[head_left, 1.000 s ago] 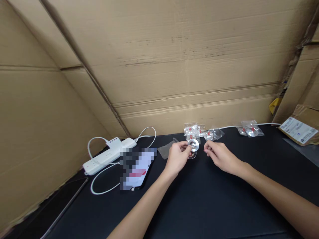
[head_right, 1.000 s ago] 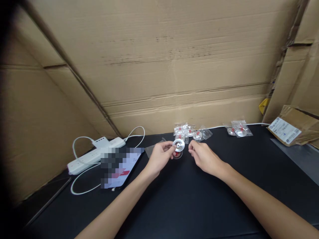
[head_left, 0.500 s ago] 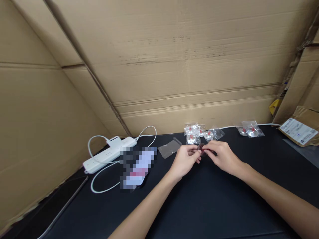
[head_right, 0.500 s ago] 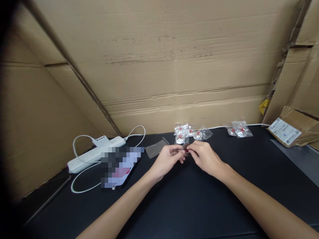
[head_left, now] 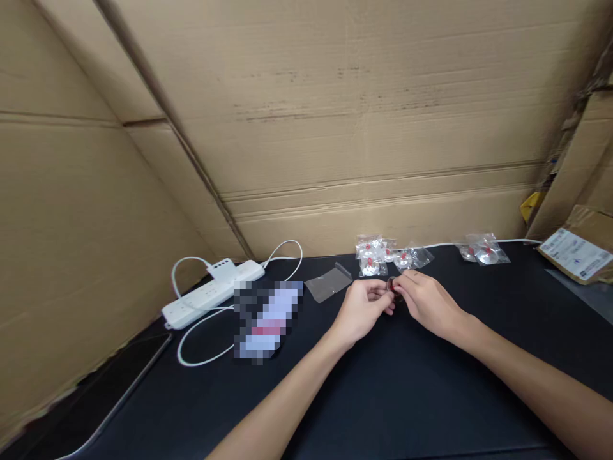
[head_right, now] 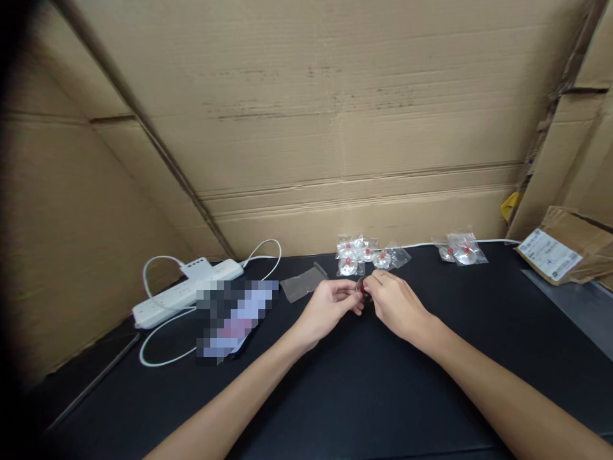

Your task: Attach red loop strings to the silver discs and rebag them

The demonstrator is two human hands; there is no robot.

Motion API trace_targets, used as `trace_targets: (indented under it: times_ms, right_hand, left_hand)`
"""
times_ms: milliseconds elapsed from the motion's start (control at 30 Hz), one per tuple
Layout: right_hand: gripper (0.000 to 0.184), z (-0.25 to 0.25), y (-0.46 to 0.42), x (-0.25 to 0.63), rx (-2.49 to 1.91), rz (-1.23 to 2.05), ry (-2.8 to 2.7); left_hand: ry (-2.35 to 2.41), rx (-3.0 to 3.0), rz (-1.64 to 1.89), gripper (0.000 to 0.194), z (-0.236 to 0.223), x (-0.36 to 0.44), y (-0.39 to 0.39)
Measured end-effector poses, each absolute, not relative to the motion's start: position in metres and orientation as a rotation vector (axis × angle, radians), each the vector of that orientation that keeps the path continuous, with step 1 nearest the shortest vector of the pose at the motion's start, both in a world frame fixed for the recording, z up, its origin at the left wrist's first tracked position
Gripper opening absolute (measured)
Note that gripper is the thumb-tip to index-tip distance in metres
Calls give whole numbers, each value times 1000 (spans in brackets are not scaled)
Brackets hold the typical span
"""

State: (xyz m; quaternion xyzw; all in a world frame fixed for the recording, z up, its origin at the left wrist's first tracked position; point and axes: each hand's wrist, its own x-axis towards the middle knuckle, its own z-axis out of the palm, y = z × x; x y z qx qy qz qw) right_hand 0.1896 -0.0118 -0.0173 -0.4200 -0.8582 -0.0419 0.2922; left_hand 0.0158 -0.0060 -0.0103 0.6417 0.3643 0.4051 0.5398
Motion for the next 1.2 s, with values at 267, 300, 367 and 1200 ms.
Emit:
trace_targets:
  times_ms: [267,300,367,1200]
  right_hand:
    - [22,-16,-14,192,-1160,-176,-2282]
    - [22,-16,-14,192,-1164,-153,-2266]
    - [21,-15,-14,192,-1154,-58,-2208]
    - [11,-14,-15,181,-1022,633,-1824]
  left_hand:
    - [848,1522,983,15,-6,17,-11]
    - [841,1520,986,16,-6,17,-11]
    - [827,1516,993,19,-7,17,-11]
    - [842,1403,1087,17,-13,14,-3]
